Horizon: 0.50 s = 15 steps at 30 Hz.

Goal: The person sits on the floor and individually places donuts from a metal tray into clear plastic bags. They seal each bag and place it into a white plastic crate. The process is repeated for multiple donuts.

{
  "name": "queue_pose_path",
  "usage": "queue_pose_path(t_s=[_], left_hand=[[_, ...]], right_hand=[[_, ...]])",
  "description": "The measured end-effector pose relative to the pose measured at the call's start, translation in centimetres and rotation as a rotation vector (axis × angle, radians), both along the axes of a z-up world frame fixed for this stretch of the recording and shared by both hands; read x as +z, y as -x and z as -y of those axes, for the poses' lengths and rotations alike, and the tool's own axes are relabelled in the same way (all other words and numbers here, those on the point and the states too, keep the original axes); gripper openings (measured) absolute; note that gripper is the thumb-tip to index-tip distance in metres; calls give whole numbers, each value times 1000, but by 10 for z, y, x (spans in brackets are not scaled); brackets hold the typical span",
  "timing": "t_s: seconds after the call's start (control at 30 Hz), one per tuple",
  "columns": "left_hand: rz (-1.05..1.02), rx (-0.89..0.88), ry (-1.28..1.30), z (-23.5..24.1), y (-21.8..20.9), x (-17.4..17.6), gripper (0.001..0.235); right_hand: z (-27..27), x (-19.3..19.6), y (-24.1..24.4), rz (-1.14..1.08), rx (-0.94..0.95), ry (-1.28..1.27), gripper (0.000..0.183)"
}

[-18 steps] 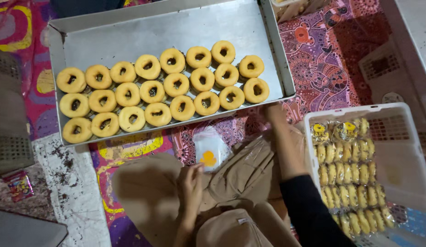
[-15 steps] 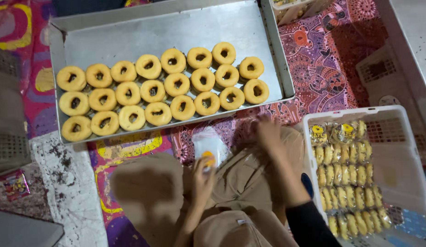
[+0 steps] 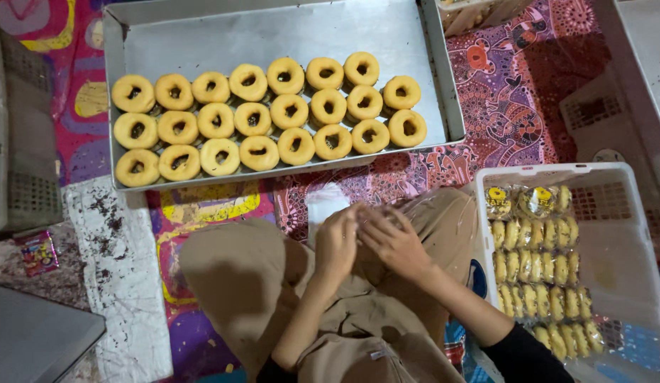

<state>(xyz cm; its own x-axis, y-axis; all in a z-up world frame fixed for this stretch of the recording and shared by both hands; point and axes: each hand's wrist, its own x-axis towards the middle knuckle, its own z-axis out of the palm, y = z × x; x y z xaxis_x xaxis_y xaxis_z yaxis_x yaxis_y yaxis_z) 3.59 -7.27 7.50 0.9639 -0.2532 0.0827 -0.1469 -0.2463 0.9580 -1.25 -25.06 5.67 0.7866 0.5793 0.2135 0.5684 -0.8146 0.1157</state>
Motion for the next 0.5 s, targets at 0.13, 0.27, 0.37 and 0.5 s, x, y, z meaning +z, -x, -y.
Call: queue_pose_path(t_s=[0.13, 0.27, 0.37, 0.5], left_hand=[[447, 7, -352, 11, 15, 27, 37], [706, -78, -320, 18, 30, 29, 39], [9, 353, 721, 10, 17, 4, 72], [-613, 152, 1467, -22, -37, -56, 37]], right_hand=[[-9, 21, -7, -55, -403, -134, 57], [-17, 41, -9, -76, -368, -468, 57], [-39, 53, -8, -140, -275, -524, 51], [-36, 67, -37, -519, 43, -809, 54]])
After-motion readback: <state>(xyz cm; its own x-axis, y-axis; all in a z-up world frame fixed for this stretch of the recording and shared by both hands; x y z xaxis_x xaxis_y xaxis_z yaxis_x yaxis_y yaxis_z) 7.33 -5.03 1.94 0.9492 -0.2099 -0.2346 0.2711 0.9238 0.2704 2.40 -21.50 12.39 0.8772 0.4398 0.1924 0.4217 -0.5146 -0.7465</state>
